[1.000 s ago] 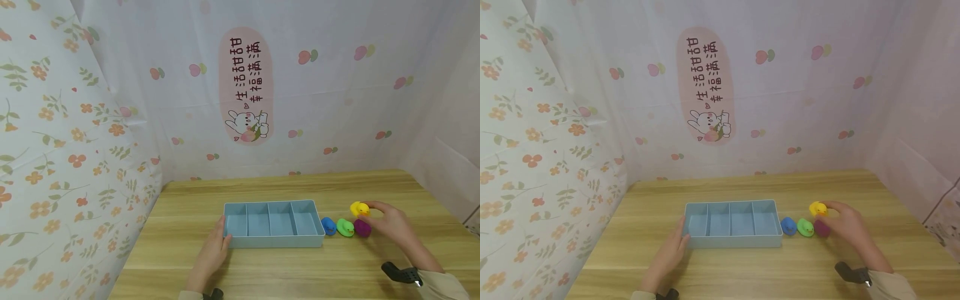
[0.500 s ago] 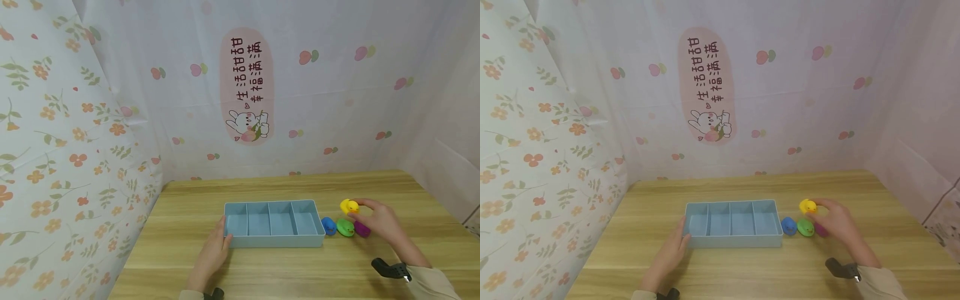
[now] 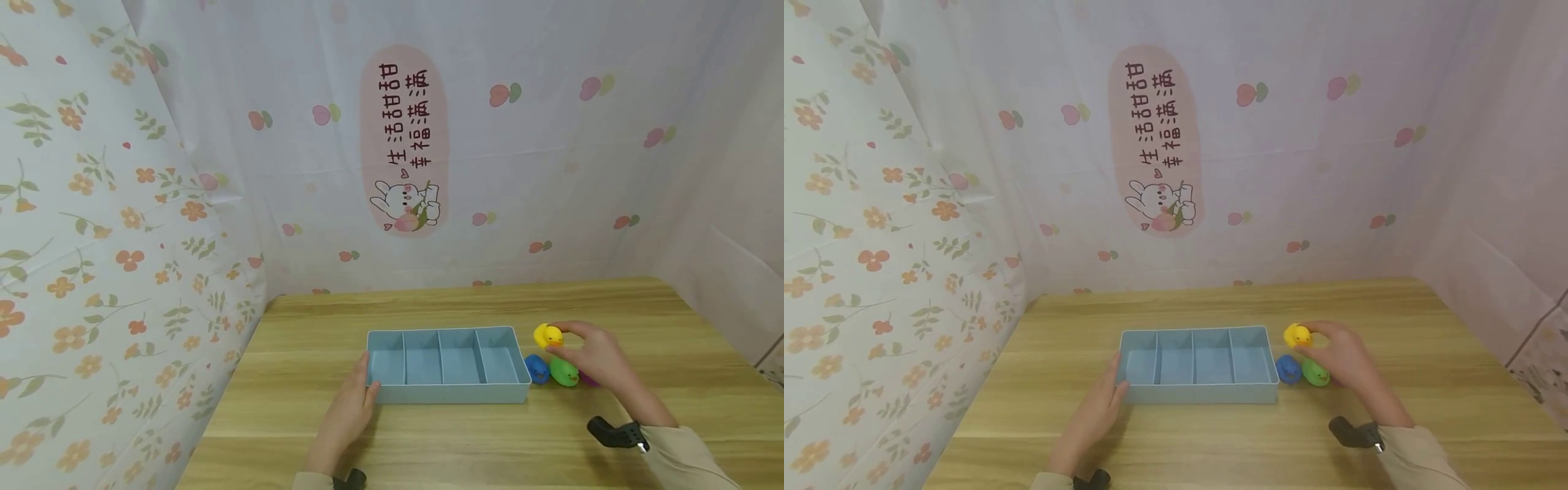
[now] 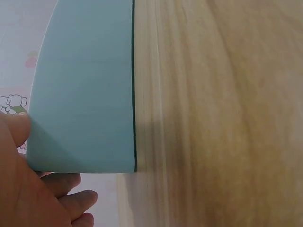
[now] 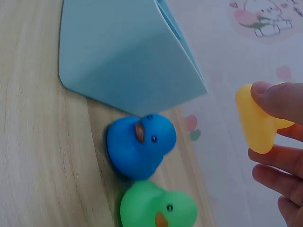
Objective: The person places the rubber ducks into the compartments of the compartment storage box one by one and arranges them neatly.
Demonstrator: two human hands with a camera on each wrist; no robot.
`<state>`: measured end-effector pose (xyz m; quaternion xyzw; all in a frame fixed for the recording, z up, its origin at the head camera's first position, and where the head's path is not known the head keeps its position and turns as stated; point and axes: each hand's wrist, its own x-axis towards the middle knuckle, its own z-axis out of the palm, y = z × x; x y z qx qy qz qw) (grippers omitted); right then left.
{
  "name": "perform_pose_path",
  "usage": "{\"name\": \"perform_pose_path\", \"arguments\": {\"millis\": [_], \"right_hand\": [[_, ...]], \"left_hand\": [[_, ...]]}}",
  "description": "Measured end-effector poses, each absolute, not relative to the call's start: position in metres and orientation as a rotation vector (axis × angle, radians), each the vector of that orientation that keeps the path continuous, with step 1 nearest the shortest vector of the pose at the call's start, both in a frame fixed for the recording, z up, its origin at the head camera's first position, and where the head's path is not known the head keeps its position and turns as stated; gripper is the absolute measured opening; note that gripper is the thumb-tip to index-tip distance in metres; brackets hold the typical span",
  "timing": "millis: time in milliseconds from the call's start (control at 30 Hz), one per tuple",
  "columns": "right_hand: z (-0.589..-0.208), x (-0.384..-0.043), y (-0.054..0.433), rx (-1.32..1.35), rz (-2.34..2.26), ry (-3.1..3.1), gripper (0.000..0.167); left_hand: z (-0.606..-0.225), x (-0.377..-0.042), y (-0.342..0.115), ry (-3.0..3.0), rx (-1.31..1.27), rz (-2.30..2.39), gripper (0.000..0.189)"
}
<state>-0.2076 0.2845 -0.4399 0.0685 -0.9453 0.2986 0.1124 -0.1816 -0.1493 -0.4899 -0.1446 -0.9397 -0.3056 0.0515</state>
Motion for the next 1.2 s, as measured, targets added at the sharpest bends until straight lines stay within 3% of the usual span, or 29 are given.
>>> {"name": "perform_pose_path", "arguments": {"millis": [1200], "right_hand": [[-0.438, -0.221, 0.211, 0.392, 0.948, -2.725, 0.044]], "left_hand": [[-0.492, -0.183, -0.151, -2.848, -0.434, -0.971, 0.059]]}}
